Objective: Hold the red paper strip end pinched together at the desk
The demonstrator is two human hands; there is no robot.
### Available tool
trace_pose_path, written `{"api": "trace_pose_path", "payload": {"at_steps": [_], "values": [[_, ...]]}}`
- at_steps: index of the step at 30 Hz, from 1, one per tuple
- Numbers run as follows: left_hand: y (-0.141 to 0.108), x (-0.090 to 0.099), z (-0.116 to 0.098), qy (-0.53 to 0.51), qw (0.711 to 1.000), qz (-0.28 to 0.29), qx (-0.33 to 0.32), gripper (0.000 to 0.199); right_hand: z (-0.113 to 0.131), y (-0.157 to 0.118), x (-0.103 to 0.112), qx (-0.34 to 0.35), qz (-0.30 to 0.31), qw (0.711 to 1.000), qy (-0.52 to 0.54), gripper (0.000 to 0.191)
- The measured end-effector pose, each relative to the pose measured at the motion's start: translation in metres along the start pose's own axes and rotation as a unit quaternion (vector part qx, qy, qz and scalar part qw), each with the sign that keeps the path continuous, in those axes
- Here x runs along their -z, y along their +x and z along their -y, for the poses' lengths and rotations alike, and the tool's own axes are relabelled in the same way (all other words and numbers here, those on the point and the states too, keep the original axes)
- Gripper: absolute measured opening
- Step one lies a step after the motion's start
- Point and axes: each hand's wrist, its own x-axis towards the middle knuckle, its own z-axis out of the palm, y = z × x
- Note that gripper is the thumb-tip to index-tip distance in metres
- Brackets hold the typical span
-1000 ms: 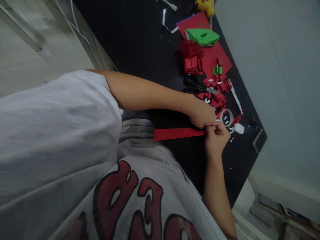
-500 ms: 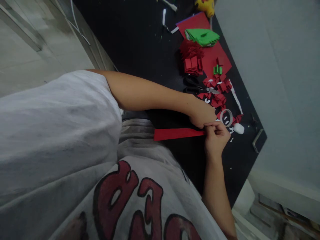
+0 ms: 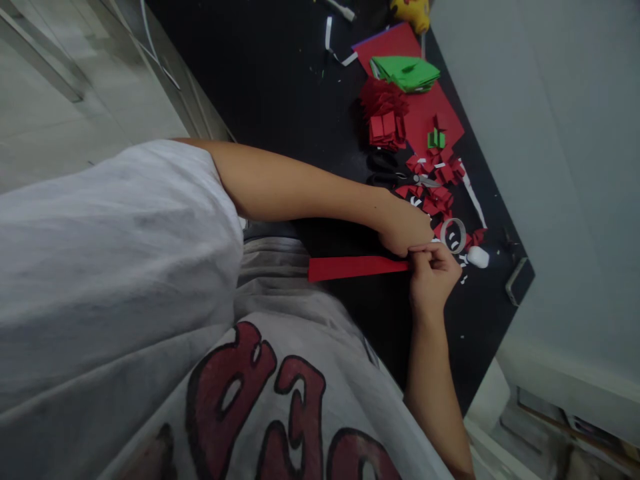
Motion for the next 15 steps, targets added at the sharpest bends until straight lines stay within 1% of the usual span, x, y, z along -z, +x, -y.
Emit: {"api": "trace_pose_path", "payload": {"at_steps": [6,10,15], "values": [[-0.0014,0.0023,-0.0015,-0.031,0.999,-0.011,0.013,0.019,0.0008,-0.0002,0.0001,-0.003,-0.001,1.000,-0.005,0.011],[-0.0018,0.0033,-0.0020,-0.006,1.000,0.001,0.006,0.023,0.0014,-0.0004,0.0004,-0.011,0.000,1.000,0.005,0.010],[-0.0002,0.0009,-0.0010,0.000,1.000,-0.009,0.004,0.021,0.0016,-0.0004,0.0002,-0.005,0.000,1.000,0.005,0.010]]}}
